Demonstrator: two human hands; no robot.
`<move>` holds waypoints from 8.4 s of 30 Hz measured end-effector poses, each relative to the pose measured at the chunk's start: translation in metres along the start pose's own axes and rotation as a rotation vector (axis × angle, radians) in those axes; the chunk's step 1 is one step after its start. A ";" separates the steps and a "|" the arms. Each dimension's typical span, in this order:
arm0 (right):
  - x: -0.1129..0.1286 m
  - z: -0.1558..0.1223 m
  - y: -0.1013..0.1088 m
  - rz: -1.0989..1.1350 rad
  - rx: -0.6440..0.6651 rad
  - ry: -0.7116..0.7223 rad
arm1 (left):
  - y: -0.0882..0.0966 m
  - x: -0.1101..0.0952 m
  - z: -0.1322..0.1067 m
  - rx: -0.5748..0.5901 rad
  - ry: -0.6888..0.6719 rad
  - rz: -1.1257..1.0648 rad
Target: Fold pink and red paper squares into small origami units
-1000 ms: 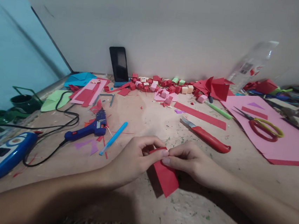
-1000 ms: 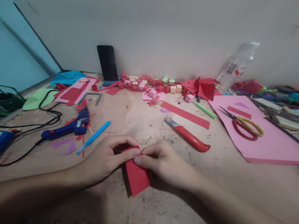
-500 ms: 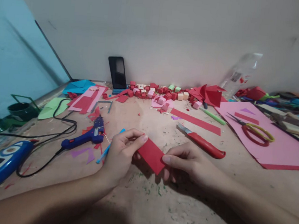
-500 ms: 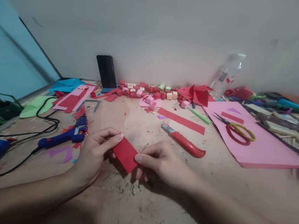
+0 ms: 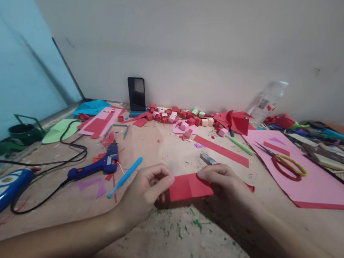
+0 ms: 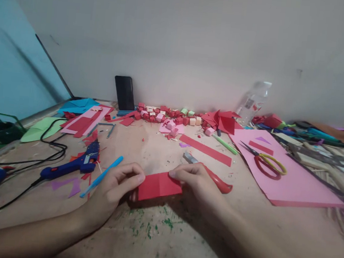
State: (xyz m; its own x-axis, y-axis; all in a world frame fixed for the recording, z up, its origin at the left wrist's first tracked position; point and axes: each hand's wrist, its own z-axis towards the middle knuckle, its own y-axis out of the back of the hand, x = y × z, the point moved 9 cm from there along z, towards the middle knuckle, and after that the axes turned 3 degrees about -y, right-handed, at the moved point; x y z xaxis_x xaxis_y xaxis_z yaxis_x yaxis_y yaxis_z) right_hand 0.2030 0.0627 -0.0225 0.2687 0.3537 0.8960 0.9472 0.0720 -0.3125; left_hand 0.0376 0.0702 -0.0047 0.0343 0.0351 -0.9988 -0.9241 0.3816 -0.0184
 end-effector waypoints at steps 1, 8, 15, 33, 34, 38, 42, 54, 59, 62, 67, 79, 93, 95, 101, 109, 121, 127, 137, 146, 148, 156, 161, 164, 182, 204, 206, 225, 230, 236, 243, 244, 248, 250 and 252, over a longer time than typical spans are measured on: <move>0.002 0.001 0.003 0.016 -0.033 0.013 | -0.005 0.001 -0.001 0.055 0.015 0.018; 0.007 -0.003 -0.005 0.092 0.003 0.067 | -0.009 0.004 -0.003 0.080 0.002 0.084; 0.003 -0.008 -0.025 0.106 0.295 0.086 | -0.007 0.016 0.000 0.059 0.078 -0.092; 0.006 -0.012 -0.032 -0.277 0.272 0.126 | -0.015 -0.014 -0.010 0.061 -0.084 0.216; 0.008 -0.014 -0.034 -0.298 0.277 0.130 | -0.016 -0.014 -0.010 0.064 -0.086 0.231; 0.010 -0.013 -0.032 -0.329 0.232 0.123 | -0.021 -0.014 -0.011 0.110 -0.071 0.155; 0.007 -0.009 -0.023 -0.306 0.179 0.124 | -0.015 -0.008 -0.008 0.061 -0.044 0.061; -0.006 0.000 -0.010 -0.177 0.118 0.078 | -0.010 0.005 0.005 0.020 0.028 -0.114; -0.004 -0.001 -0.015 -0.103 0.145 0.065 | -0.006 0.008 0.005 -0.008 0.038 -0.077; -0.002 -0.002 -0.017 -0.094 0.145 0.072 | -0.003 0.009 0.005 -0.025 0.037 -0.065; -0.002 -0.001 -0.012 -0.148 0.100 0.080 | -0.009 0.007 0.007 0.021 0.034 -0.122; 0.005 -0.008 -0.022 0.072 0.233 0.086 | 0.004 0.009 0.005 -0.140 0.051 -0.162; 0.002 -0.010 -0.025 0.010 0.351 0.064 | 0.002 0.014 0.002 -0.150 0.120 -0.295; 0.002 -0.009 -0.024 0.009 0.352 0.076 | 0.002 0.014 0.003 -0.150 0.110 -0.296; -0.003 -0.003 -0.017 -0.019 0.303 0.109 | 0.000 0.010 0.002 -0.126 0.069 -0.266; 0.002 -0.008 -0.023 -0.076 0.299 0.159 | -0.001 0.006 0.003 -0.126 0.065 -0.284; -0.001 -0.011 -0.026 0.062 0.443 0.129 | 0.000 0.016 0.003 -0.116 0.129 -0.342; -0.004 -0.008 -0.026 0.035 0.401 0.122 | 0.000 0.016 0.003 -0.118 0.113 -0.351; 0.010 -0.016 -0.037 -0.042 0.373 0.206 | -0.005 0.006 -0.001 -0.057 0.045 -0.186; -0.002 -0.010 -0.030 -0.127 0.302 0.127 | -0.008 0.002 -0.004 -0.008 0.009 -0.139; -0.006 -0.009 -0.031 -0.138 0.294 0.089 | -0.009 0.001 -0.004 0.001 0.010 -0.106; -0.006 -0.005 -0.024 -0.190 0.174 0.080 | -0.014 -0.006 -0.009 0.038 -0.001 -0.044; -0.002 -0.006 -0.022 -0.193 0.131 0.103 | -0.016 -0.004 -0.012 0.058 0.008 -0.030; 0.000 -0.007 -0.021 -0.211 0.099 0.111 | -0.018 -0.004 -0.012 0.080 -0.001 0.006; 0.012 -0.012 -0.023 -0.533 0.030 0.302 | -0.011 -0.033 -0.005 0.074 -0.271 0.393; 0.001 -0.009 -0.027 -0.334 0.151 0.094 | -0.011 -0.012 -0.002 0.067 -0.029 0.145; -0.001 -0.008 -0.023 -0.317 0.151 0.087 | -0.010 -0.008 -0.003 0.054 0.021 0.093; 0.001 -0.007 -0.016 -0.393 0.066 0.108 | -0.009 -0.007 -0.003 0.082 -0.007 0.214; 0.005 -0.006 -0.018 -0.425 0.051 0.132 | -0.009 -0.011 -0.002 0.085 -0.047 0.291; 0.012 -0.010 -0.022 -0.489 0.028 0.178 | -0.010 -0.011 -0.003 0.085 -0.062 0.314; 0.017 -0.009 -0.022 -0.512 0.007 0.237 | -0.008 -0.008 -0.001 0.050 -0.040 0.373; 0.017 -0.009 -0.022 -0.505 0.011 0.237 | -0.008 -0.007 -0.001 0.060 -0.029 0.373; 0.015 -0.009 -0.020 -0.459 0.016 0.223 | -0.012 -0.005 -0.001 0.100 -0.011 0.327; 0.013 -0.010 -0.019 -0.443 0.013 0.217 | -0.013 -0.005 -0.002 0.110 -0.009 0.301; 0.011 -0.009 -0.018 -0.420 0.008 0.195 | -0.013 -0.004 -0.002 0.111 0.007 0.292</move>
State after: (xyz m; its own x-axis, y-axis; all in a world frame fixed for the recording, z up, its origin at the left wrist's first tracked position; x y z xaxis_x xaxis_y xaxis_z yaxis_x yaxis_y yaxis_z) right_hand 0.1908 0.0566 -0.0045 -0.1097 0.1102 0.9878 0.9798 0.1793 0.0888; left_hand 0.0492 0.0633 -0.0009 -0.2294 0.1517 -0.9614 -0.8475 0.4546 0.2740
